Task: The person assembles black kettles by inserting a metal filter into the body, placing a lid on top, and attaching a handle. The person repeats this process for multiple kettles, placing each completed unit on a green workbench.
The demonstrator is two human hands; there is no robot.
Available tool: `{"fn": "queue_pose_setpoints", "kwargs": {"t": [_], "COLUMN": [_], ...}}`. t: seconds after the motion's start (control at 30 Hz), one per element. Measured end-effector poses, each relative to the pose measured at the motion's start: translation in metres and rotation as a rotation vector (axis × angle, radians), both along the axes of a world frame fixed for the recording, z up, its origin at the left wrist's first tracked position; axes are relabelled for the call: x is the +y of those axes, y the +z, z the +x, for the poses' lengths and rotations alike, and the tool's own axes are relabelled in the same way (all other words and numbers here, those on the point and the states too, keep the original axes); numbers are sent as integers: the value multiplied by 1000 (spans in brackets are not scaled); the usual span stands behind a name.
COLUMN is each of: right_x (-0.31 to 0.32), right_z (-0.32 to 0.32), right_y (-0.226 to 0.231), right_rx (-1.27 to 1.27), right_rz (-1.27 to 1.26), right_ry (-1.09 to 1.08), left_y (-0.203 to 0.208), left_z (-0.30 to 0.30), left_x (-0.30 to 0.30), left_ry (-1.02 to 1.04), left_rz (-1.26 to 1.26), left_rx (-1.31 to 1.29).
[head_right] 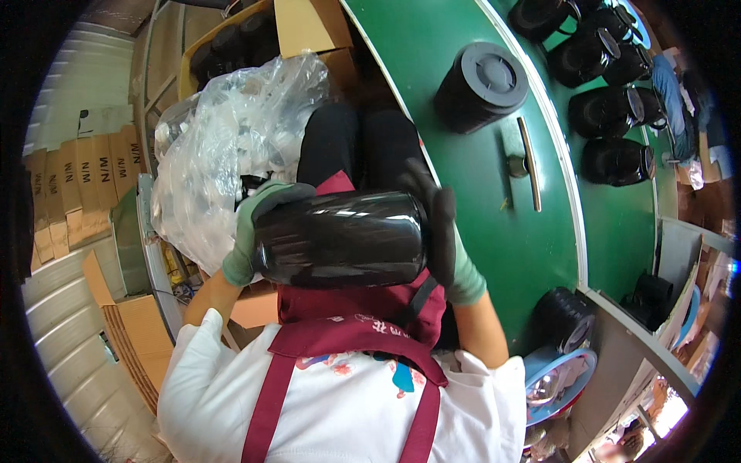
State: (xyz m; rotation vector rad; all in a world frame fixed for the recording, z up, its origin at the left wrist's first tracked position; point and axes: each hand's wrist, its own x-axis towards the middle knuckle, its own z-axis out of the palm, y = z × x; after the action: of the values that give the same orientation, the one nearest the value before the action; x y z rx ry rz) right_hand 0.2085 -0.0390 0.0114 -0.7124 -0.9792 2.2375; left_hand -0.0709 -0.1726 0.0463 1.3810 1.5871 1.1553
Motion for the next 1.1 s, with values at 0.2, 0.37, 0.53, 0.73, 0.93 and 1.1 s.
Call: {"fn": "queue_pose_setpoints", "kwargs": {"t": [0.2, 0.37, 0.53, 0.73, 0.93, 1.1], "right_x": [-18, 2, -13, -16, -15, -32], "right_z": [-14, -5, -10, -17, -20, -20], "right_y": [10, 35, 12, -25, -51, -64], "right_rx": [-353, -165, -233, -60, 89, 35], "right_rz": [724, -74, 796, -37, -141, 18], "right_ry": [-200, 80, -134, -107, -100, -112], "left_y": [-1, 9, -40, 30, 60, 69], "left_z": [3, -8, -14, 11, 39, 67], "left_x": [-6, 9, -19, 13, 18, 10], "left_ry": [-24, -17, 95, 1, 12, -94], "left_rz": [47, 128, -120, 17, 164, 295], "left_rx": [132, 295, -627, 400, 131, 481]}}
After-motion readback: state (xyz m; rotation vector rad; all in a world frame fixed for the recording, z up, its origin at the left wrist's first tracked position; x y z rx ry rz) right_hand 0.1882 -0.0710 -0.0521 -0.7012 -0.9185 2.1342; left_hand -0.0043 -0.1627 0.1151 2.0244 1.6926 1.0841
